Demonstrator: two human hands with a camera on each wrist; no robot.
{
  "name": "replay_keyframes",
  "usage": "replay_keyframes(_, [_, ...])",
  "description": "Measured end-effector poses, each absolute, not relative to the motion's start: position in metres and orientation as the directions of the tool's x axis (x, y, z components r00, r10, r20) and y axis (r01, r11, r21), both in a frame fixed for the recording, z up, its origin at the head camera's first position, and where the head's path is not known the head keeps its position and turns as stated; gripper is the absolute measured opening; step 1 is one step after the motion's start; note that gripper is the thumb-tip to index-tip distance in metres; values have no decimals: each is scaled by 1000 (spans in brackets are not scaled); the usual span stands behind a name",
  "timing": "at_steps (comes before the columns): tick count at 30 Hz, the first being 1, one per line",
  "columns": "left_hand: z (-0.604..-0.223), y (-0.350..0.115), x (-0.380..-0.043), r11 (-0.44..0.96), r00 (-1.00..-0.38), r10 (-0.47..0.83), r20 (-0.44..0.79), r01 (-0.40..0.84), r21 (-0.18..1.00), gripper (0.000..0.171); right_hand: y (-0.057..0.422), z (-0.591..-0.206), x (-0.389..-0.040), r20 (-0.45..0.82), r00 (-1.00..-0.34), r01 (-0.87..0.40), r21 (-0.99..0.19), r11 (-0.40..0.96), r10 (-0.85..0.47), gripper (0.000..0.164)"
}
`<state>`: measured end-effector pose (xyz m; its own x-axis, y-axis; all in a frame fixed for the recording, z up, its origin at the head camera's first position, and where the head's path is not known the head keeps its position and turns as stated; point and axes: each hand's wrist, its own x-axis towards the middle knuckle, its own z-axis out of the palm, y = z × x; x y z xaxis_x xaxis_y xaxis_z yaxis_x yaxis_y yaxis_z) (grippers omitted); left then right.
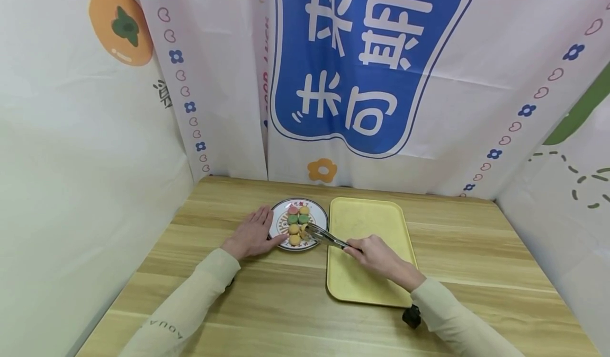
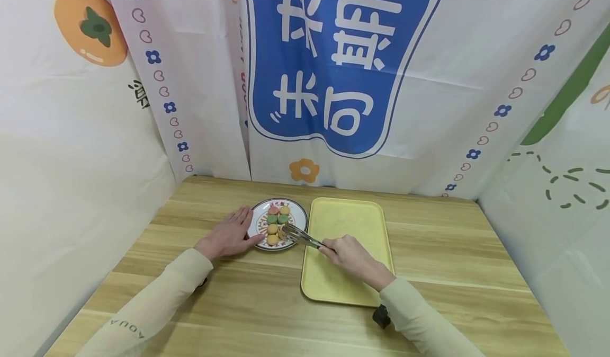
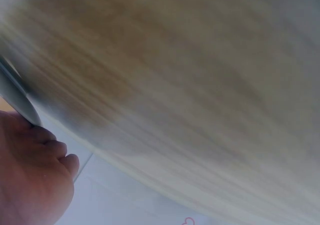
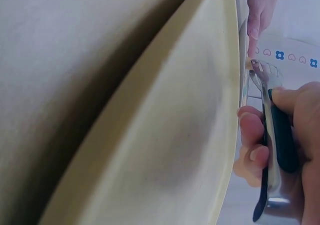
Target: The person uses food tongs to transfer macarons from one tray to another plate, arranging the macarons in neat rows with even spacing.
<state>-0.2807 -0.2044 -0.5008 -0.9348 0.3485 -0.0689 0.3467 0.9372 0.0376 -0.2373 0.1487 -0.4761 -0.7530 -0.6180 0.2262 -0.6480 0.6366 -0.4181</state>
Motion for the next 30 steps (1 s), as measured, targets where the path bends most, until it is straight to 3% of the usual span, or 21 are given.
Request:
replay_keyframes(12, [-499, -205, -280, 935, -933, 354, -62, 353, 36, 102, 154, -465, -232, 100, -801, -531, -574, 624, -590, 26])
replay_keyframes(30, [-498, -204, -280, 939, -936, 345, -77, 342, 41, 102, 157, -460, -232, 124, -811, -553, -479, 681, -571, 28])
